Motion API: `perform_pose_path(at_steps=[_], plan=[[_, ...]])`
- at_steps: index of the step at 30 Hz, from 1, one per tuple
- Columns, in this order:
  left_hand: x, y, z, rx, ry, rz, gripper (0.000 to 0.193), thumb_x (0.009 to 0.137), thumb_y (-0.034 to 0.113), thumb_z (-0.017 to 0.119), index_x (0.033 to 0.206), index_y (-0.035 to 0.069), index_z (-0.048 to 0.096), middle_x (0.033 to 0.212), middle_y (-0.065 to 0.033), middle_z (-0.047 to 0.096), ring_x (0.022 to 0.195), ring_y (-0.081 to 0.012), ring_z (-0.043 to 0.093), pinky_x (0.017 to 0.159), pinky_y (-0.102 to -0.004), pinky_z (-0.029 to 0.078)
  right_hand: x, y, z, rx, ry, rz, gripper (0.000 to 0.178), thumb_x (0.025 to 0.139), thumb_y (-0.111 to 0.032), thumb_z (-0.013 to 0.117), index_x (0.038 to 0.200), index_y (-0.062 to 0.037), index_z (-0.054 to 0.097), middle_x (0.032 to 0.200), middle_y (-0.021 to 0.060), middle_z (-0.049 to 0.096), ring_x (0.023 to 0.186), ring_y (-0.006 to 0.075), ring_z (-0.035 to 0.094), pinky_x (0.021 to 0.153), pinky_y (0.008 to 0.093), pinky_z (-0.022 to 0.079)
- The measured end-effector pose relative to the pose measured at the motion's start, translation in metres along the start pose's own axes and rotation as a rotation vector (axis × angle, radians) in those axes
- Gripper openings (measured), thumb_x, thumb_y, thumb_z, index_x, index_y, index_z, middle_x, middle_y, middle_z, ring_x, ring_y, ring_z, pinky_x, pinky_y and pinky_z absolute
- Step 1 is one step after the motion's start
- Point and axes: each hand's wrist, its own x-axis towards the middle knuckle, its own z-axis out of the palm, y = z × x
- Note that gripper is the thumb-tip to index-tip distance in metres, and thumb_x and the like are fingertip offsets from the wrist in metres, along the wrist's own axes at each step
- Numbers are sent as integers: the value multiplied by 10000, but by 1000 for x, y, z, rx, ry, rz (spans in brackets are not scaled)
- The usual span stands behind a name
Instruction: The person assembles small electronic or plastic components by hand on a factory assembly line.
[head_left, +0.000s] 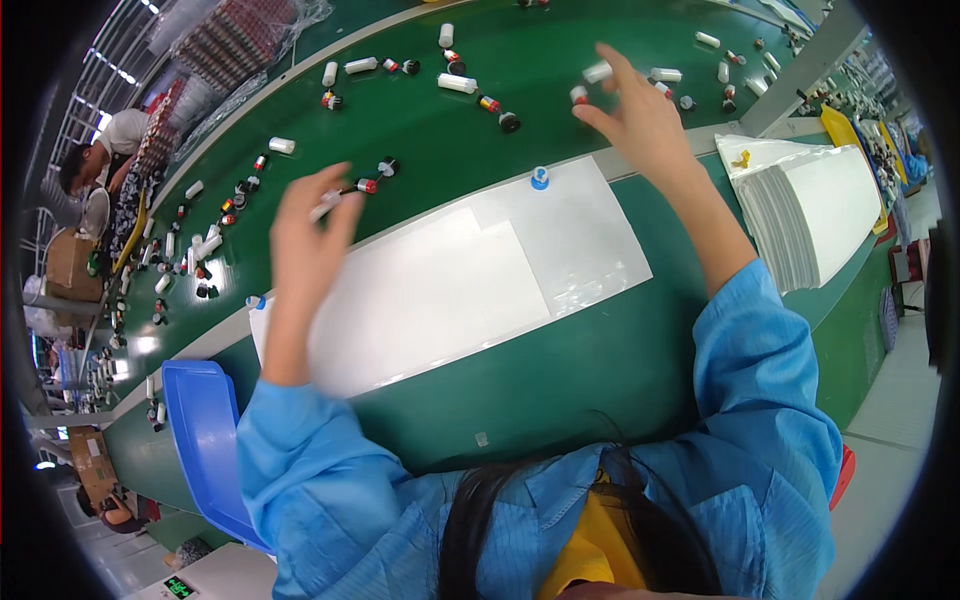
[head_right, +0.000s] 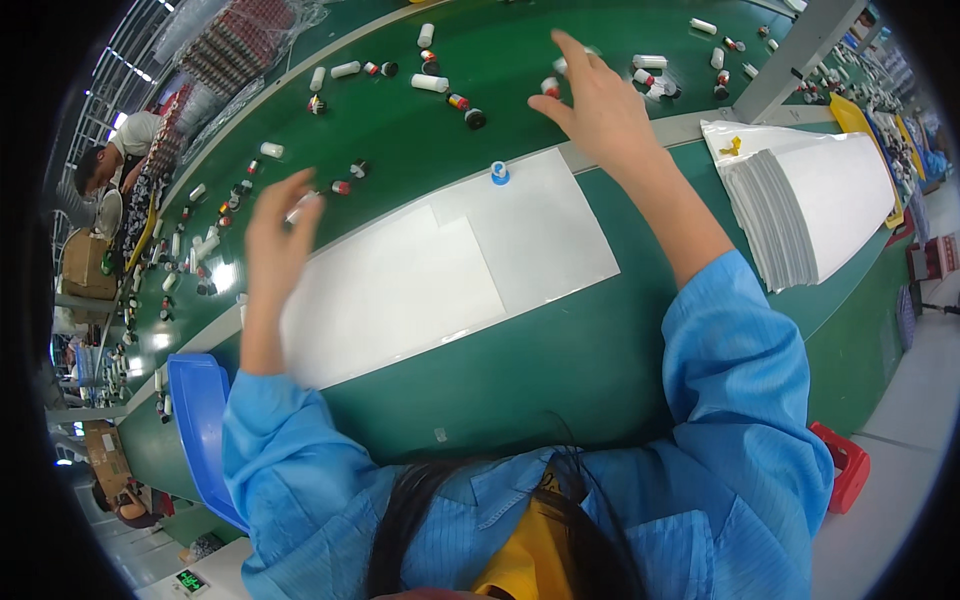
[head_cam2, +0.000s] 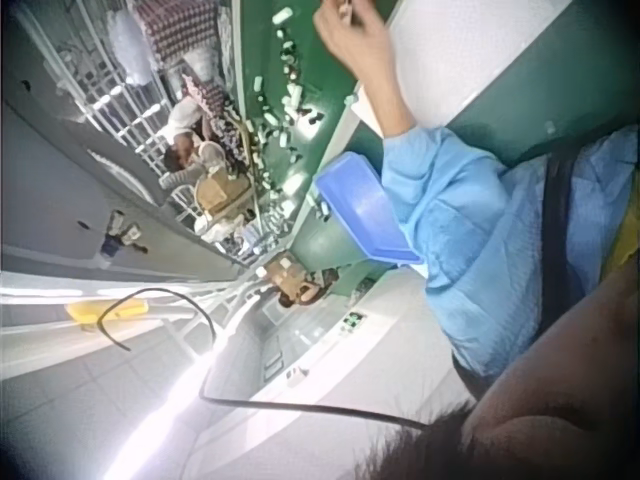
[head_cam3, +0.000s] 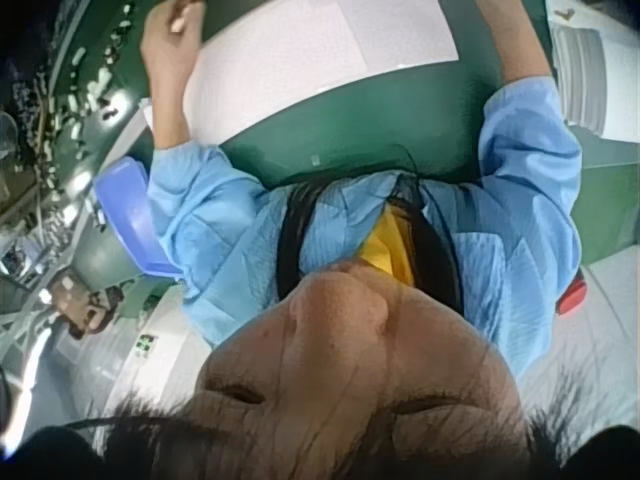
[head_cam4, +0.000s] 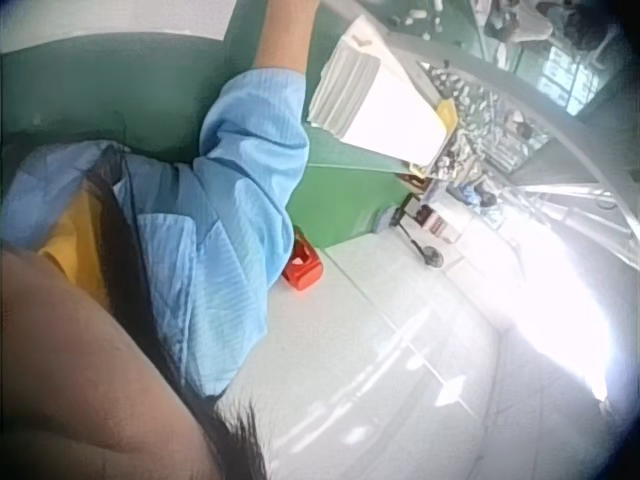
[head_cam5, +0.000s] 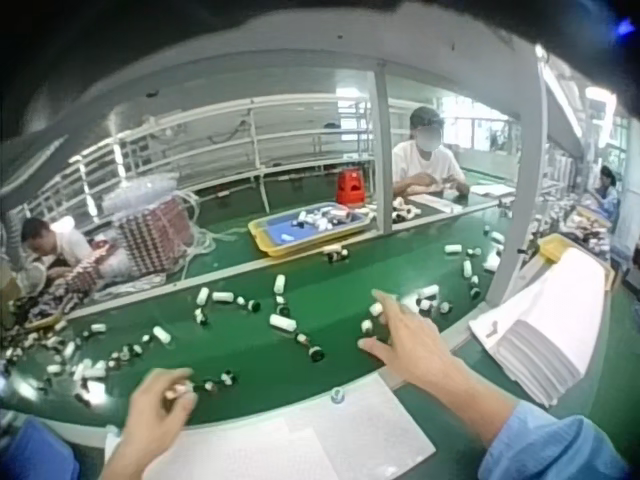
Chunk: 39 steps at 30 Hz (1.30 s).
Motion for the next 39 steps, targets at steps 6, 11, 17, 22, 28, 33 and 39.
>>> perform_pose_path(at_steps=[6, 11, 17, 22, 28, 33, 39], plan=[[-115, -173, -72, 412, 279, -282, 338, 815, 210, 606, 1092, 29, 541, 888, -96, 502, 763, -177, 497, 667, -290, 414, -51, -73, 70, 274, -336, -78, 246, 767, -223, 642, 854, -1, 583, 656, 112, 584, 580, 237, 570, 539, 329, 448], [-155, -221, -134, 131, 121, -565, 254, 826, 177, 588, 1006, -3, 574, 729, -25, 491, 634, -81, 447, 574, -218, 387, -52, -185, 79, 448, -156, -15, 189, 771, -199, 636, 780, -19, 580, 593, 103, 558, 534, 222, 549, 504, 307, 430], [-179, -304, -170, 136, 169, -541, 169, 839, 114, 553, 939, -20, 577, 663, -2, 484, 579, -64, 422, 534, -207, 370, -71, -280, 171, 564, -362, -83, 179, 783, -198, 616, 798, -28, 565, 631, 101, 570, 575, 236, 556, 535, 326, 438], [-196, -337, -154, 142, 226, -449, 177, 841, 129, 549, 938, -18, 570, 651, -28, 484, 574, -85, 431, 533, -232, 379, -95, -281, 205, 352, -414, -184, 206, 792, -237, 596, 824, -43, 534, 738, 110, 585, 682, 265, 567, 613, 361, 448], [-206, -264, -140, 145, 193, -413, 183, 840, 143, 539, 933, -13, 566, 647, -67, 495, 568, -132, 452, 544, -282, 396, -116, -244, 139, 330, -433, -119, 210, 785, -239, 612, 812, -42, 546, 656, 90, 551, 600, 249, 541, 561, 346, 428], [-159, -185, -102, 67, 132, -324, 162, 826, 114, 551, 914, -22, 559, 689, -97, 516, 570, -155, 464, 541, -287, 400, -101, -168, 90, 307, -393, -44, 196, 777, -221, 620, 803, -37, 559, 608, 74, 512, 547, 211, 503, 522, 320, 404], [-73, -38, -23, 317, 173, -34, 154, 808, 90, 565, 918, -18, 560, 714, -108, 517, 594, -207, 494, 578, -315, 426, -71, -21, 4, 304, -325, -30, 189, 782, -211, 623, 808, -34, 561, 607, 52, 499, 546, 170, 479, 513, 287, 392]])
